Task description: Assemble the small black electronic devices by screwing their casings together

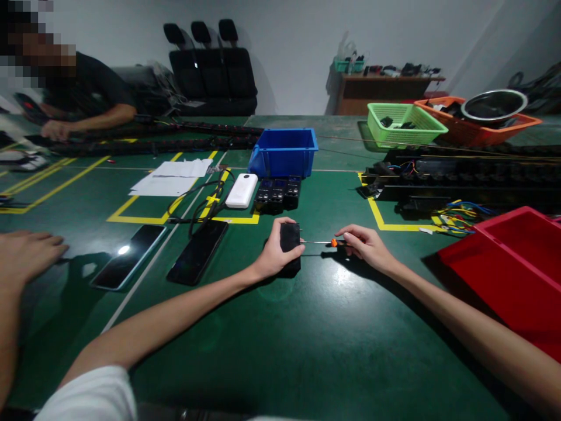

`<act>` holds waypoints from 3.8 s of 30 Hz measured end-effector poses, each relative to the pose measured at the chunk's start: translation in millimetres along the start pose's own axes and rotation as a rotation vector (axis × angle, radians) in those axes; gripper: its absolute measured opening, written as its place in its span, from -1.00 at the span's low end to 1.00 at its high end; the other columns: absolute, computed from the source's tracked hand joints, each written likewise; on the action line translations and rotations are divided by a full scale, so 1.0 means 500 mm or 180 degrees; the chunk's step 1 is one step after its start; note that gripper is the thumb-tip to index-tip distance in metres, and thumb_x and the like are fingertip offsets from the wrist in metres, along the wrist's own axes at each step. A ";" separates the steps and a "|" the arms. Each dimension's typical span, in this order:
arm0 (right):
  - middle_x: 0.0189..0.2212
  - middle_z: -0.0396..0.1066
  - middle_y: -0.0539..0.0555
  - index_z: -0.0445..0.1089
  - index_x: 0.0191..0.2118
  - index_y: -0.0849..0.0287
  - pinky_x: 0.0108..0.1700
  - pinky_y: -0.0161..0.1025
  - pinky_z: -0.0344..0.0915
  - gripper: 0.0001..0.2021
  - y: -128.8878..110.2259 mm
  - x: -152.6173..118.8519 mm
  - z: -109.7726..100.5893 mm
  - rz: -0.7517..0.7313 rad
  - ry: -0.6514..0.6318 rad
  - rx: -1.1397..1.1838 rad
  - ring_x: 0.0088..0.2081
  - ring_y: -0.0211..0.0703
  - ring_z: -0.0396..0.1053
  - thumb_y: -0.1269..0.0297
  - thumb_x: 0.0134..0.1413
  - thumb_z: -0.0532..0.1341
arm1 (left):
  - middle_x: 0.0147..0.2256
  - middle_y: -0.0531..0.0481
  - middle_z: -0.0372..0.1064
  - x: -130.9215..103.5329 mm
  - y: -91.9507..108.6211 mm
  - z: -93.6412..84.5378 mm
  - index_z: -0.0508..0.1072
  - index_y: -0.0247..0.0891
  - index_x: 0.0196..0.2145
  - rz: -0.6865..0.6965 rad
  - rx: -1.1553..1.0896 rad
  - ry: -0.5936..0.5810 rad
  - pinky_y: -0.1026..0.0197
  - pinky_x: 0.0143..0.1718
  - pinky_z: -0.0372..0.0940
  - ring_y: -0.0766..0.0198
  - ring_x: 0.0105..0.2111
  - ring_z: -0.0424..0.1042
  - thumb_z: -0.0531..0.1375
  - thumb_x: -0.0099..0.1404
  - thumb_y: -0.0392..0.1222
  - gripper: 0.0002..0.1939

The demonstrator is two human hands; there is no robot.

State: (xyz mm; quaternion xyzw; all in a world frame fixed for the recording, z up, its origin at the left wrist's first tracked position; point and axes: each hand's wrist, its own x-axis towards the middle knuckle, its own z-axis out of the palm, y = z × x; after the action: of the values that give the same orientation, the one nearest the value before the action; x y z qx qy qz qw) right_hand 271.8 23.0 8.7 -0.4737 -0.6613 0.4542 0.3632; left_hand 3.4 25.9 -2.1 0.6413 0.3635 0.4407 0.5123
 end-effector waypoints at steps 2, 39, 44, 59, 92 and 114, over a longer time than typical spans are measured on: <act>-0.59 0.32 -0.06 0.44 -0.15 0.20 -0.53 -0.34 0.16 -0.66 -0.002 0.000 0.002 -0.0051 0.0046 -0.0021 -0.59 -0.31 0.23 0.01 0.19 0.17 | -0.18 -0.01 0.30 0.000 0.001 0.000 0.10 -0.15 0.01 -0.0004 -0.0009 0.0001 0.11 -0.13 0.36 0.22 -0.19 0.45 0.31 0.15 -0.17 -0.43; -0.26 0.43 0.03 0.39 -0.20 0.12 -0.18 -0.21 0.37 -0.66 0.013 0.004 -0.008 -0.0398 0.0430 0.0129 -0.24 -0.14 0.43 0.18 -0.11 0.42 | -0.13 -0.02 0.24 0.001 -0.004 0.002 0.11 -0.14 0.01 0.0075 -0.0072 0.0048 0.10 -0.11 0.36 0.24 -0.19 0.45 0.32 0.14 -0.14 -0.43; -0.29 0.41 0.02 0.37 -0.16 0.13 -0.25 -0.25 0.35 -0.64 0.013 0.004 -0.006 -0.0397 0.0350 0.0216 -0.27 -0.17 0.42 0.17 -0.09 0.41 | -0.10 -0.03 0.22 0.001 -0.004 0.003 0.10 -0.13 0.01 0.0077 -0.0052 0.0052 0.09 -0.10 0.36 0.23 -0.17 0.46 0.31 0.14 -0.13 -0.43; -0.42 0.40 -0.02 0.39 -0.14 0.12 -0.44 -0.33 0.24 -0.68 0.021 0.009 -0.002 -0.0235 0.0417 0.0302 -0.48 -0.29 0.31 0.14 -0.01 0.36 | -0.16 -0.01 0.29 0.000 -0.006 0.003 0.10 -0.14 0.02 0.0042 -0.0034 0.0030 0.09 -0.11 0.37 0.21 -0.18 0.46 0.32 0.15 -0.14 -0.42; -0.31 0.45 0.02 0.39 -0.24 0.13 -0.30 -0.28 0.33 -0.73 0.010 0.005 -0.005 -0.0283 0.0263 0.0338 -0.34 -0.22 0.41 0.18 -0.06 0.39 | -0.12 -0.04 0.27 0.000 -0.002 0.003 0.12 -0.14 0.02 0.0009 -0.0097 0.0090 0.08 -0.13 0.40 0.19 -0.17 0.47 0.31 0.16 -0.12 -0.44; -0.34 0.45 0.02 0.37 -0.30 0.15 -0.26 -0.24 0.35 -0.69 0.017 0.005 -0.003 -0.0326 0.0359 0.0185 -0.34 -0.19 0.43 0.15 -0.13 0.42 | -0.09 -0.05 0.25 0.003 0.001 0.005 0.14 -0.14 0.02 0.0050 -0.0061 0.0158 0.06 -0.10 0.40 0.18 -0.15 0.46 0.31 0.16 -0.12 -0.45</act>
State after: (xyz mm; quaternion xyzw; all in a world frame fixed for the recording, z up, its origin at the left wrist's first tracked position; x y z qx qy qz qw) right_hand 274.8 26.8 1.5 -0.4533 -0.6498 0.4266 0.4362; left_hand 6.0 26.2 -1.6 0.6280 0.3667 0.4640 0.5058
